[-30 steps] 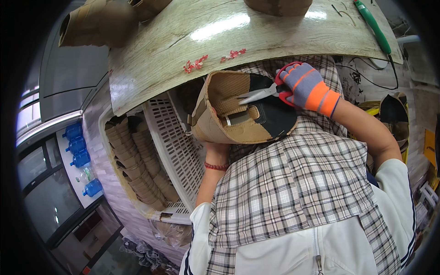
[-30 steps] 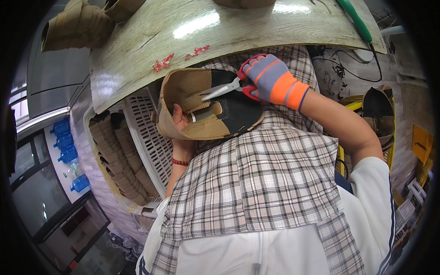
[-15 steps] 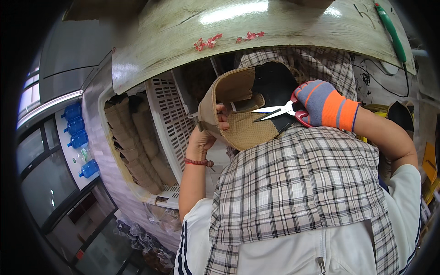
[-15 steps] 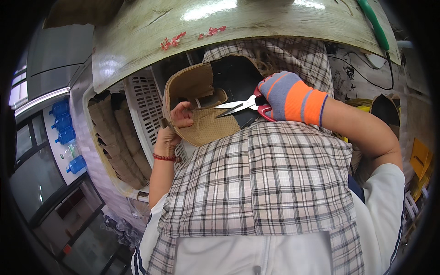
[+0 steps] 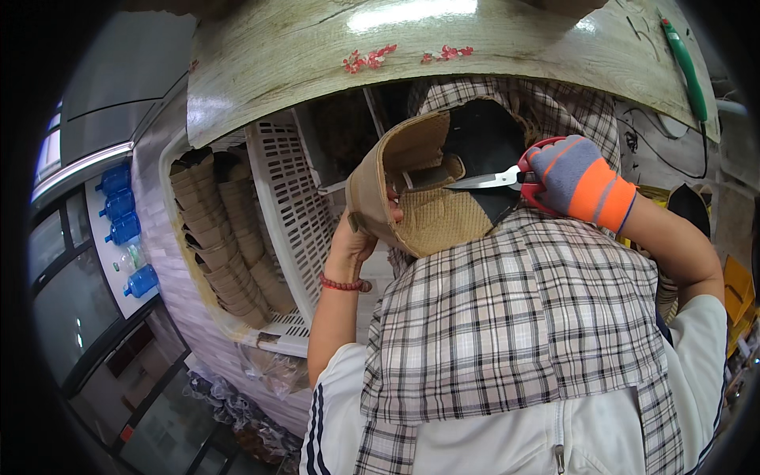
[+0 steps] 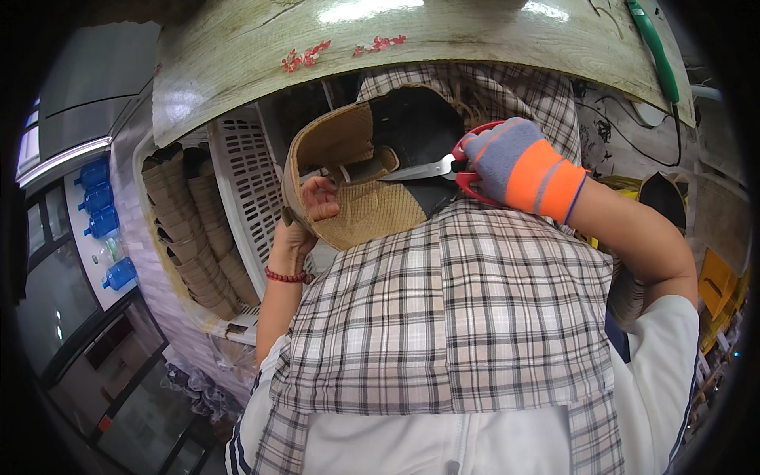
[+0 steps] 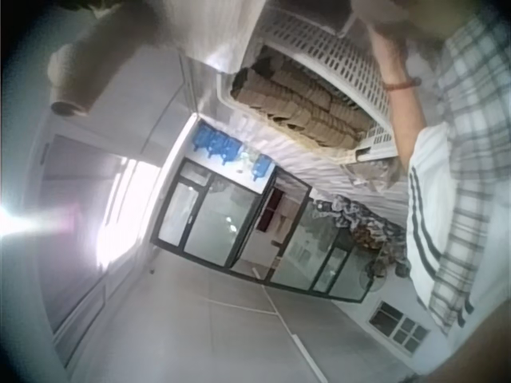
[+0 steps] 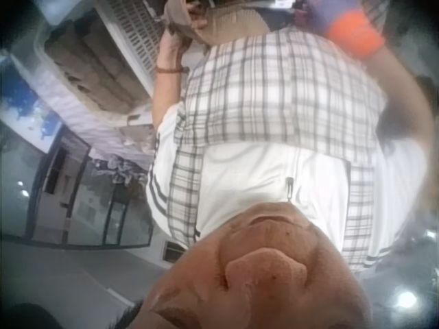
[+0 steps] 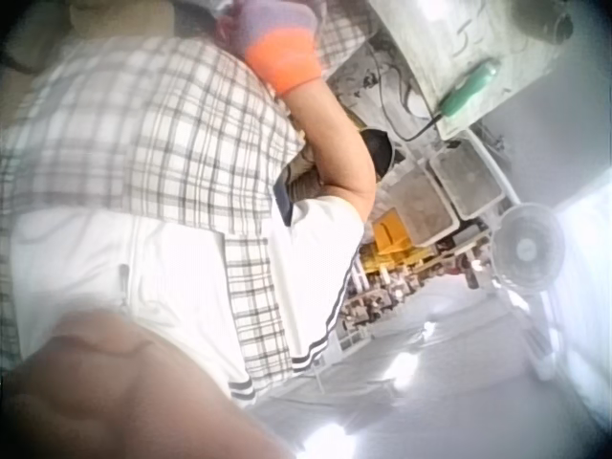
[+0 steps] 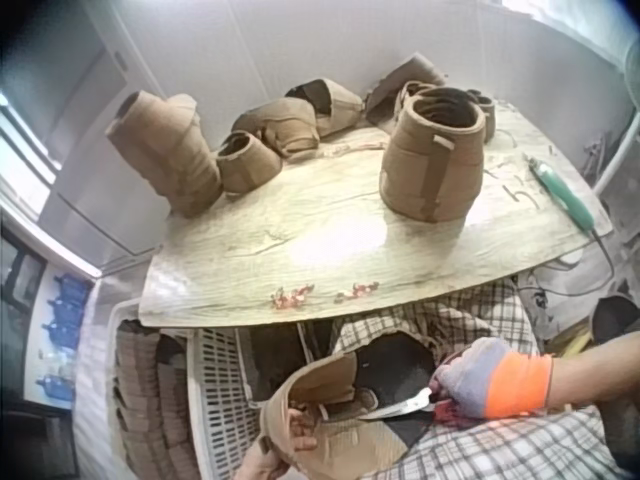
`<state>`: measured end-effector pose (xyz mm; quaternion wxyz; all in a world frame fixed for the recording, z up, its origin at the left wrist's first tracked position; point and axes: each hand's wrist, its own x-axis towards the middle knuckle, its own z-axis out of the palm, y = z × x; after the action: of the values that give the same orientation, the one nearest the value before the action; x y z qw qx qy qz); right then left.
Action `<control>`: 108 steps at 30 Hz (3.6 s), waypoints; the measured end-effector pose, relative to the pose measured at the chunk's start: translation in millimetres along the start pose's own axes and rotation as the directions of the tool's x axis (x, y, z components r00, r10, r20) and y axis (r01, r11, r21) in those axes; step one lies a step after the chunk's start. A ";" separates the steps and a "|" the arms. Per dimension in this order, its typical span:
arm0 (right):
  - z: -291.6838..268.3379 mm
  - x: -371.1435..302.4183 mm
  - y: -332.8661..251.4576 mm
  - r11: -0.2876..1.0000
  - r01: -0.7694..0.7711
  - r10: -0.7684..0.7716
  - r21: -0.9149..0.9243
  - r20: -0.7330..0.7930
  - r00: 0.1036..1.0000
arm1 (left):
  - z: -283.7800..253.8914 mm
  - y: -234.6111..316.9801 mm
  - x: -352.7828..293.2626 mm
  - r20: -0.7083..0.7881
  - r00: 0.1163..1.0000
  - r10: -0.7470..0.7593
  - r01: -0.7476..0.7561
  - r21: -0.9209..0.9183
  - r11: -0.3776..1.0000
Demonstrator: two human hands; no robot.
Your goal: The person repeatedly picks up unfinished shoe uppers from a table and uses shears to trim the inner lining or seam allowance along the opening. After each cut, the person places the shoe back on the table and picks up another one, continuing the same trimming action throughout the clip.
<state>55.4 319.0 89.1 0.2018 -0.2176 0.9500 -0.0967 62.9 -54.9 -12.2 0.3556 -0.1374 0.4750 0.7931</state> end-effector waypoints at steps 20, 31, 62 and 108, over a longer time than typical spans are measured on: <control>0.1 50.2 -44.3 0.976 0.169 -0.186 -0.141 -0.117 0.976 | 10.0 4.3 -0.8 -0.175 0.955 -0.241 0.215 -0.157 0.964; -0.8 0.3 18.9 0.994 0.031 -0.025 0.100 -0.065 0.998 | 12.5 -1.9 -2.2 -0.168 0.961 -0.218 0.189 -0.170 0.967; -22.5 51.2 -37.0 0.997 0.027 -0.043 0.068 0.253 0.967 | 18.6 -9.8 0.2 -0.131 0.979 -0.154 0.119 -0.245 0.962; -26.5 100.1 46.5 0.751 -0.170 -0.413 0.638 0.655 0.633 | -6.0 -11.9 84.5 0.061 0.887 0.458 -0.447 -0.138 0.884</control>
<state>-55.7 317.5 66.2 0.6377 -0.2219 0.6590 -0.3313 10.5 -19.9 -70.1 0.1731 -0.0071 0.4287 0.8867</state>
